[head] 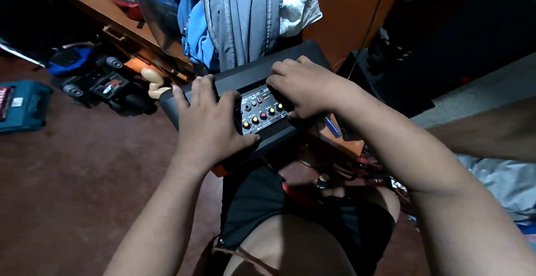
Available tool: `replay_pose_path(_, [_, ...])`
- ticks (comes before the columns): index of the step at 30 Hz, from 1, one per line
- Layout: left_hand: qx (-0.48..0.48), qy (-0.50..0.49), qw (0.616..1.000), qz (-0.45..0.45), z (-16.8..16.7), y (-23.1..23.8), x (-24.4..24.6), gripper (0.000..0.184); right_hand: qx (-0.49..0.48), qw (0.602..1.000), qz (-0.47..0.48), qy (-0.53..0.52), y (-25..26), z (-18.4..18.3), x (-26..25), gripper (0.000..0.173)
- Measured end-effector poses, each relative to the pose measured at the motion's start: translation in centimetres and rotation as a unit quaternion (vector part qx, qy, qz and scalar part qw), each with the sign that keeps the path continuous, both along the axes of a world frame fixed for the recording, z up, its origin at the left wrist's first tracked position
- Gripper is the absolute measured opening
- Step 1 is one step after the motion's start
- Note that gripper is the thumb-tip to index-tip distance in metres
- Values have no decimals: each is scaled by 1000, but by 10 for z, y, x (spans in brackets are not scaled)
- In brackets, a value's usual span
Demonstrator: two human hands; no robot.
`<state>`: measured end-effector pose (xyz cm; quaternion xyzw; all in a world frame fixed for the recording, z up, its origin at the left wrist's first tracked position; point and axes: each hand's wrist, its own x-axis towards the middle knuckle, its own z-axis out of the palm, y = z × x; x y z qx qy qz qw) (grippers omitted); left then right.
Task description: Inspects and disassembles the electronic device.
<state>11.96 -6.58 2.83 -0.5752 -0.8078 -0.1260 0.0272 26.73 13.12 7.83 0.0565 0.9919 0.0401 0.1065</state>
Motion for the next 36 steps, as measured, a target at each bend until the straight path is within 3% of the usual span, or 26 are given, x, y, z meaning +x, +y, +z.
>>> replay_pose_path(9, [-7, 6, 1000, 10, -2, 0, 0, 97, 20, 999, -22, -13, -6, 3, -11, 87])
replay_pose_path(14, [13, -8, 1000, 7, -3, -1, -1, 98, -30, 999, -29, -5, -2, 5, -8, 91])
replay_pose_path(20, [41, -20, 999, 6, -3, -4, -1, 114, -63, 998, -15, 19, 3, 18, 0, 89])
replay_pose_path(26, [74, -42, 996, -22, -2, -11, -4, 135, -95, 990, 17, 103, 25, 28, 19, 90])
replay_pose_path(32, [75, -47, 996, -30, 0, -12, -6, 133, -177, 959, 30, 219, 51, 42, 54, 77])
replay_pose_path(36, [63, -34, 996, -44, 3, -14, -9, 130, -240, 923, 15, 302, 59, 41, 79, 79])
